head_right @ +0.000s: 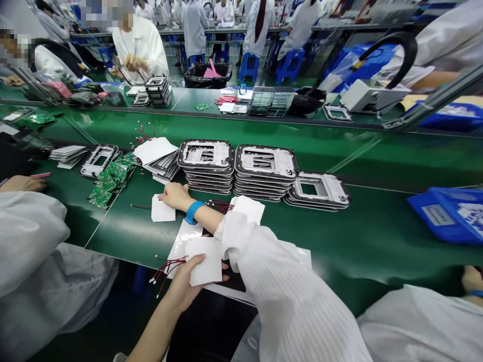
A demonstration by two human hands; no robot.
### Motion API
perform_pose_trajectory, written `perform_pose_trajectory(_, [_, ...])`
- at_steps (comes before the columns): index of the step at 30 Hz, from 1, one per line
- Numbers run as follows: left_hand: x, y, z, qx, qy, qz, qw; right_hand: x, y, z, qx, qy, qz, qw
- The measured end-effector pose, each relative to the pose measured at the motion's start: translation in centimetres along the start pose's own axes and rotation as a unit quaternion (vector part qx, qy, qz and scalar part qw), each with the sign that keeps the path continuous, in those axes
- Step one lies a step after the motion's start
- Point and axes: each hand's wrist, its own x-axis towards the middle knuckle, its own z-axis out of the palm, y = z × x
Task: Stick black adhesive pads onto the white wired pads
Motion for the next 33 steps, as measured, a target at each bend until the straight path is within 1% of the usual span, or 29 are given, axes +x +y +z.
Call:
perform_pose_trajectory(2, [0.1, -0.2, 0.0, 0.0, 0.016, -0.002, 1.0, -0.2, 0.0, 0.6, -0.027, 0.03, -0.006, 0.999])
perform_pose_trajectory(4, [0.1, -0.4, 0.2, -0.003, 0.035, 0.0, 0.999, -1.0, -0.2, 0.1, -0.042, 0.06, -0.01, 0.997])
perform_pose_trajectory(5, [0.1, -0.5, 0.3, -0.006, 0.042, 0.002, 0.999, -1.7, -0.2, -0.6, -0.045, 0.069, -0.012, 0.997])
perform_pose_trajectory(7, [-0.1, -0.6, 0.5, -0.011, 0.05, 0.005, 0.999, -3.9, -0.3, -2.8, -0.043, 0.077, -0.015, 0.996])
perform_pose_trajectory(8, [-0.1, -0.5, 0.6, -0.014, 0.053, 0.008, 0.998, -5.6, -0.2, -4.2, -0.038, 0.08, -0.018, 0.996])
perform_pose_trajectory(10, [-0.3, -0.2, 0.8, -0.019, 0.062, 0.021, 0.998, -10.2, 0.4, -7.0, -0.025, 0.093, -0.024, 0.995])
perform_pose_trajectory(11, [-0.4, 0.0, 0.9, -0.022, 0.066, 0.032, 0.997, -12.9, 0.9, -8.0, -0.003, 0.126, -0.037, 0.991])
perform_pose_trajectory(12, [-0.4, 0.2, 1.1, -0.024, 0.067, 0.043, 0.997, -15.7, 1.5, -8.5, 0.018, 0.152, -0.034, 0.988])
perform_pose_trajectory(13, [-0.4, 0.5, 1.2, -0.025, 0.066, 0.051, 0.996, -18.5, 2.4, -8.6, 0.032, 0.18, -0.002, 0.983])
perform_pose_trajectory(14, [-0.3, 0.6, 1.5, -0.025, 0.063, 0.055, 0.996, -21.1, 3.3, -8.2, 0.032, 0.197, 0.039, 0.979])
perform_pose_trajectory(16, [0.2, 0.7, 2.0, -0.026, 0.054, 0.049, 0.997, -25.3, 5.6, -6.2, 0.004, 0.176, 0.1, 0.979])
perform_pose_trajectory(18, [0.9, 0.3, 2.8, -0.031, 0.046, 0.03, 0.998, -28.0, 7.6, -3.4, -0.012, 0.148, 0.118, 0.982])
perform_pose_trajectory(20, [1.7, -0.6, 3.4, -0.039, 0.045, 0.012, 0.998, -29.3, 8.8, -0.8, -0.027, 0.159, 0.107, 0.981])
perform_pose_trajectory(21, [2.2, -1.1, 3.7, -0.044, 0.045, 0.008, 0.998, -29.5, 9.0, 0.1, -0.038, 0.173, 0.098, 0.979])
perform_pose_trajectory(23, [2.8, -2.1, 4.1, -0.052, 0.049, 0.019, 0.997, -29.7, 8.9, 1.1, -0.068, 0.203, 0.08, 0.974])
perform_pose_trajectory(25, [3.2, -2.9, 4.2, -0.061, 0.056, 0.046, 0.995, -29.6, 8.4, 1.4, -0.094, 0.217, 0.072, 0.969])
perform_pose_trajectory(28, [3.3, -3.5, 4.3, -0.063, 0.073, 0.079, 0.992, -29.4, 7.8, 1.1, -0.11, 0.213, 0.079, 0.968])
perform_pose_trajectory(30, [3.3, -3.6, 4.2, -0.058, 0.076, 0.086, 0.992, -29.1, 7.7, 0.9, -0.098, 0.208, 0.102, 0.968])
perform_pose_trajectory(33, [3.2, -3.9, 4.1, -0.053, 0.074, 0.094, 0.991, -28.7, 7.7, 0.7, -0.046, 0.192, 0.159, 0.967])
